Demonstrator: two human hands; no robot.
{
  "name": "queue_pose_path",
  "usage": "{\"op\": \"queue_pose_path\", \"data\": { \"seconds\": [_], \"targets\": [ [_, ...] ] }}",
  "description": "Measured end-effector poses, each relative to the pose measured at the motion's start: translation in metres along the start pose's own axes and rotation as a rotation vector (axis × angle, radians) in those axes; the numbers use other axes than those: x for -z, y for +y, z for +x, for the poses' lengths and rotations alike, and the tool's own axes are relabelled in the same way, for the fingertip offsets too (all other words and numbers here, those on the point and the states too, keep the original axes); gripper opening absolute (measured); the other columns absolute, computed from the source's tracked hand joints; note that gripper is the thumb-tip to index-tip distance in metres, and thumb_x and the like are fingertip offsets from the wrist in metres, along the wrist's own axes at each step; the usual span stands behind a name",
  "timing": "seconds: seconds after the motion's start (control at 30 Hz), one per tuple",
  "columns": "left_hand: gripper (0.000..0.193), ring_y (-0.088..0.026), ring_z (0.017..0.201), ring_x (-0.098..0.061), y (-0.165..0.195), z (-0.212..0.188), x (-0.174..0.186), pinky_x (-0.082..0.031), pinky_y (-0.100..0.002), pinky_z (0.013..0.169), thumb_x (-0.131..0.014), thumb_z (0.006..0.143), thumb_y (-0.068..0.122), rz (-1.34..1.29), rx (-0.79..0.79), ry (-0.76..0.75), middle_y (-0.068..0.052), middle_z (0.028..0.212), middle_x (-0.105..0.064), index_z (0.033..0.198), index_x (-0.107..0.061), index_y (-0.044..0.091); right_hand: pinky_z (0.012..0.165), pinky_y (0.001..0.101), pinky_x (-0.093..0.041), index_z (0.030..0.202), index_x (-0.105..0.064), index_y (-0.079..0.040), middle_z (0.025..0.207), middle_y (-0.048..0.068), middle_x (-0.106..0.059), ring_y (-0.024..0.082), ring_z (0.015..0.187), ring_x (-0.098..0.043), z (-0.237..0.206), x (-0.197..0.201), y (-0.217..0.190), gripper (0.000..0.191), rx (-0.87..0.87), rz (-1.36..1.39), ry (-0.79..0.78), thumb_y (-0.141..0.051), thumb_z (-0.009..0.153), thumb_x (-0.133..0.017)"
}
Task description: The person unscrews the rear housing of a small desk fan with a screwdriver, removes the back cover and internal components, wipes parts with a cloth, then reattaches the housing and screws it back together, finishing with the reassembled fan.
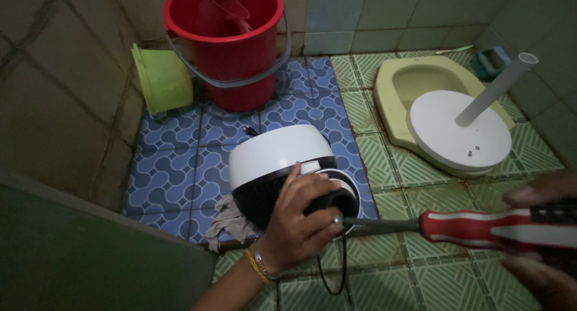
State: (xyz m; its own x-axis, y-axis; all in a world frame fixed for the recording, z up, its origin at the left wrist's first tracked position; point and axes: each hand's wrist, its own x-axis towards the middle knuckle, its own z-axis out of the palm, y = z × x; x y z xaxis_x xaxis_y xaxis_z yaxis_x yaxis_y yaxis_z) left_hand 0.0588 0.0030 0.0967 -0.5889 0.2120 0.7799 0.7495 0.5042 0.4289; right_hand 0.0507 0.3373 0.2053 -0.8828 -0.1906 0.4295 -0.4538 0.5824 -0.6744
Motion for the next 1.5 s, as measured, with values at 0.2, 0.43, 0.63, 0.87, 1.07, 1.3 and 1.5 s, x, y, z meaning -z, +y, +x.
{"op": "queue_pose_path", "data": {
  "seconds": [0.2, 0.43, 0.63, 0.87, 1.07, 1.3, 1.5],
  "targets": [
    [0.017, -0.034, 0.139, -0.056, -0.002, -0.001, 0.001, -0.03, -0.07, 0.127, -0.072, 0.097, 0.031, -0.011, -0.002, -0.003, -0.009, 0.14, -0.061, 0.096, -0.067, 0.015, 0.093, 0.0318, -0.057, 0.125, -0.056, -0.004, 0.114, 0.012, -0.068, 0.018, 0.097, -0.072, -0.002, -0.001, 0.001, 0.06, -0.006, -0.006, -0.007, -0.003, 0.07, -0.081],
    [0.017, -0.035, 0.14, -0.056, -0.002, -0.002, -0.004, -0.029, -0.072, 0.128, -0.07, 0.098, 0.032, -0.02, 0.02, 0.011, -0.009, 0.14, -0.061, 0.094, -0.067, 0.015, 0.095, 0.0329, -0.057, 0.126, -0.055, -0.002, 0.115, 0.013, -0.067, 0.019, 0.098, -0.072, -0.001, 0.006, 0.01, 0.064, -0.022, -0.068, -0.048, -0.003, 0.067, -0.081],
    [0.019, -0.034, 0.14, -0.057, -0.001, -0.002, -0.001, -0.031, -0.07, 0.127, -0.07, 0.099, 0.032, -0.025, 0.0, 0.003, -0.009, 0.14, -0.061, 0.096, -0.068, 0.014, 0.072, 0.0321, -0.055, 0.125, -0.06, -0.002, 0.096, 0.013, -0.064, 0.019, 0.074, -0.067, -0.009, 0.005, 0.014, 0.06, -0.05, -0.038, -0.037, -0.002, 0.069, -0.081],
    [0.018, -0.034, 0.139, -0.057, 0.0, 0.001, 0.0, -0.03, -0.07, 0.127, -0.071, 0.097, 0.031, -0.012, 0.0, -0.002, -0.009, 0.139, -0.061, 0.095, -0.067, 0.014, 0.079, 0.0382, -0.062, 0.128, -0.06, -0.007, 0.1, 0.014, -0.071, 0.025, 0.082, -0.072, 0.029, 0.015, 0.014, 0.06, -0.131, -0.076, -0.201, -0.004, 0.073, -0.082],
    [0.016, -0.034, 0.139, -0.056, -0.002, 0.001, 0.0, -0.03, -0.07, 0.127, -0.073, 0.097, 0.03, -0.018, -0.01, -0.009, -0.009, 0.14, -0.061, 0.098, -0.069, 0.015, 0.092, 0.0387, -0.063, 0.144, -0.044, -0.009, 0.113, 0.017, -0.07, 0.026, 0.106, -0.076, 0.042, 0.01, 0.017, 0.067, 0.213, 0.454, -0.303, -0.016, 0.086, -0.077],
    [0.013, -0.035, 0.138, -0.057, -0.005, 0.001, -0.004, -0.029, -0.071, 0.127, -0.074, 0.093, 0.026, 0.002, -0.007, -0.012, -0.01, 0.138, -0.061, 0.099, -0.069, 0.015, 0.084, 0.038, -0.063, 0.126, -0.06, -0.001, 0.121, 0.021, -0.07, 0.029, 0.098, -0.076, 0.058, 0.014, 0.003, 0.047, 0.208, 0.293, -0.321, -0.016, 0.082, -0.069],
    [0.016, -0.035, 0.139, -0.055, -0.014, 0.004, -0.002, -0.027, -0.07, 0.127, -0.074, 0.089, 0.022, 0.032, 0.031, 0.013, -0.01, 0.138, -0.061, 0.104, -0.072, 0.016, 0.098, 0.0477, -0.059, 0.128, -0.05, -0.004, 0.111, 0.025, -0.073, 0.032, 0.101, -0.076, 0.057, -0.005, -0.041, 0.036, 0.214, 0.205, -0.239, -0.012, 0.093, -0.058]
  ]
}}
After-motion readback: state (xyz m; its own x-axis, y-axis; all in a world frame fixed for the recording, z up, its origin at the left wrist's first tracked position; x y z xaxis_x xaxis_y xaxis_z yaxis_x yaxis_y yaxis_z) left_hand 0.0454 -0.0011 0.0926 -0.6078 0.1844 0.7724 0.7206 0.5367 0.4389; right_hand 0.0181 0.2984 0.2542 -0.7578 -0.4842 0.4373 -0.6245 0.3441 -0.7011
